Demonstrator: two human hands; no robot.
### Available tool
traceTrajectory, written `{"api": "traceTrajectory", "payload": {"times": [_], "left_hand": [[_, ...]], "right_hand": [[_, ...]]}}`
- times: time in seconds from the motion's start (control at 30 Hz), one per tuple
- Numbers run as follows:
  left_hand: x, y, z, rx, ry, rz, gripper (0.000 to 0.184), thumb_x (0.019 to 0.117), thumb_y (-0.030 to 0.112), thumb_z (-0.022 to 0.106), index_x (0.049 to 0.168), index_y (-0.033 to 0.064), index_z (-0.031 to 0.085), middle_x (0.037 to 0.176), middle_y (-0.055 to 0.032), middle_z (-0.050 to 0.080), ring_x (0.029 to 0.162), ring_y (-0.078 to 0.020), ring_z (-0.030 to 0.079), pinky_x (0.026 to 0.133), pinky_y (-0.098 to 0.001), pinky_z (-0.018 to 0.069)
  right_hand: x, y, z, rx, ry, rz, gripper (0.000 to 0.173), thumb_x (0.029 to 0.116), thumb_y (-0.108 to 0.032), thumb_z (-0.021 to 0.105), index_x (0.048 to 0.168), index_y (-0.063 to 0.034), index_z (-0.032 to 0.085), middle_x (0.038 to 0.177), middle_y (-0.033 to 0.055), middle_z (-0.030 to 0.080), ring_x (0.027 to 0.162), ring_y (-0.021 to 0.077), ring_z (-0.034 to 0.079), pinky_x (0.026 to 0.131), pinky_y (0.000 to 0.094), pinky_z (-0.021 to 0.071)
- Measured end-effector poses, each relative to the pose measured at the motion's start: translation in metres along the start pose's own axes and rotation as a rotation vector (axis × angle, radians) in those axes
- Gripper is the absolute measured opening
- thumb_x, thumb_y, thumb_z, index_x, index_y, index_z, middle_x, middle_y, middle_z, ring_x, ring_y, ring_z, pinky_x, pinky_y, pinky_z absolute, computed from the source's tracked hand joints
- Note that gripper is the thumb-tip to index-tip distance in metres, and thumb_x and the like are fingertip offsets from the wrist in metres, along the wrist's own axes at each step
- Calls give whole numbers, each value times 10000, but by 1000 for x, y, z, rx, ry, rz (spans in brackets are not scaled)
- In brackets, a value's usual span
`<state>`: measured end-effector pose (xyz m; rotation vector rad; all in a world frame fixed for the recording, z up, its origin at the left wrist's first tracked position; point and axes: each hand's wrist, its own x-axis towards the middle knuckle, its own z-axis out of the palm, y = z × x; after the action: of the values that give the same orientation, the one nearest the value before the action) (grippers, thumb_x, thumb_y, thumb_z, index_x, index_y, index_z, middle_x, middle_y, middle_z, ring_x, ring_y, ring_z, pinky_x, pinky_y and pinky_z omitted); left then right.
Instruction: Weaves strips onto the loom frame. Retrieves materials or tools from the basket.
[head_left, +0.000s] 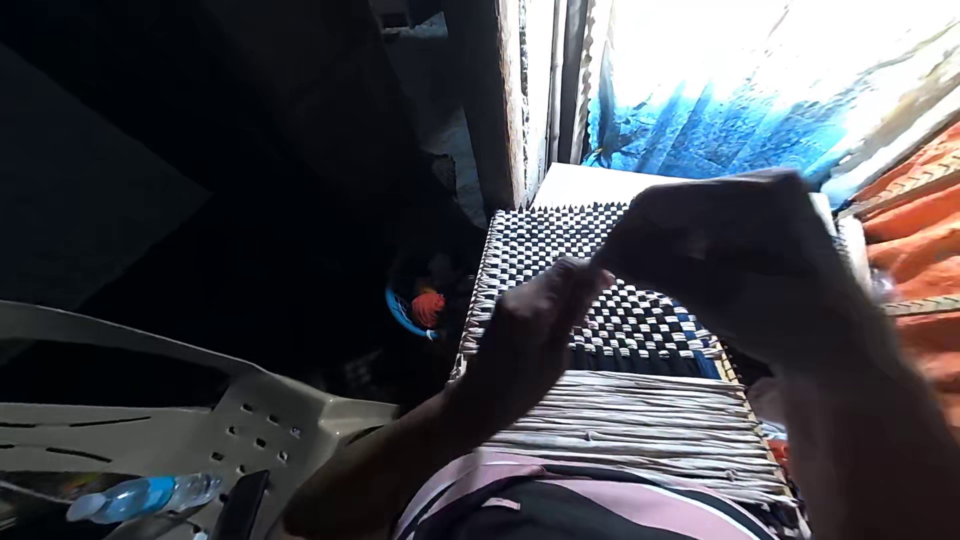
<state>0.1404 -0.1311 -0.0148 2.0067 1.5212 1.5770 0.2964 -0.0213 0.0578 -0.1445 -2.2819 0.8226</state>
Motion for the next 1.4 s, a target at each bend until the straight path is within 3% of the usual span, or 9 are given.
{"api": "traceTrajectory", "payload": {"times": [0.13, 0.3, 0.57, 0.7, 0.77, 0.9, 1.07, 1.2, 1.4], "left_hand": [[-9, -32, -38, -24, 150, -181, 234, 1099, 207, 459, 1129, 89, 659, 781, 62, 572, 587, -9, 493, 533, -178, 445], [-23, -59, -79, -257, 384, -325, 274, 1117, 313, 411, 1050, 179, 640, 651, 110, 435, 499, -16, 401, 482, -164, 387], [-33, -88, -81, -234, 531, -443, 269, 1116, 315, 414, 1042, 190, 640, 589, 123, 355, 423, -1, 290, 398, -146, 272], [-43, -112, -63, 54, 306, -445, 261, 1096, 251, 466, 1174, 89, 655, 641, 33, 478, 447, -51, 390, 418, -215, 372], [-46, -118, -44, 140, 75, -484, 243, 1072, 186, 521, 1128, 12, 681, 831, -84, 660, 580, -125, 541, 546, -316, 500], [-59, -153, 15, 126, -402, -633, 320, 1052, 270, 558, 907, 22, 697, 741, -72, 596, 667, -174, 555, 662, -405, 489], [-69, -173, 45, 343, -894, -753, 332, 1053, 310, 540, 1116, 44, 728, 1147, -180, 695, 1130, -335, 648, 1001, -576, 474], [-67, -156, 54, 556, -1016, -679, 318, 1050, 256, 504, 1181, 47, 706, 1219, -197, 683, 1216, -370, 618, 1021, -589, 448], [-81, -151, 52, 555, -852, -549, 328, 1067, 230, 451, 1087, -5, 680, 1044, -216, 705, 1057, -385, 676, 927, -567, 490]], "right_hand": [[-24, 65, 69, 168, -68, 271, 117, 980, -60, 610, 941, -8, 707, 643, -5, 580, 495, 33, 480, 446, 208, 425], [-84, 159, 146, -127, -616, 733, 275, 1033, -250, 548, 1059, -71, 755, 987, 142, 732, 964, 315, 697, 873, 588, 535], [-90, 146, 179, -482, -770, 755, 462, 1063, -358, 437, 930, 24, 661, 991, 238, 696, 1020, 422, 677, 835, 613, 498], [-93, 147, 185, -478, -745, 788, 481, 1021, -431, 507, 905, 13, 650, 986, 217, 689, 1021, 395, 670, 829, 593, 489], [-91, 150, 184, -431, -727, 856, 437, 975, -424, 573, 891, -3, 656, 992, 206, 685, 1021, 385, 663, 825, 598, 489], [-95, 171, 176, -240, -634, 967, 381, 912, -410, 666, 936, -33, 720, 977, 179, 701, 977, 358, 670, 827, 606, 504], [-103, 188, 169, -51, -565, 994, 366, 912, -390, 702, 936, -26, 721, 904, 149, 690, 890, 308, 655, 806, 574, 496], [-103, 188, 171, -19, -568, 1006, 333, 939, -356, 695, 953, -24, 711, 917, 143, 679, 890, 294, 644, 814, 559, 492], [-106, 191, 165, 182, -457, 1041, 259, 918, -294, 731, 915, -35, 713, 848, 74, 651, 797, 185, 601, 765, 463, 491]]}}
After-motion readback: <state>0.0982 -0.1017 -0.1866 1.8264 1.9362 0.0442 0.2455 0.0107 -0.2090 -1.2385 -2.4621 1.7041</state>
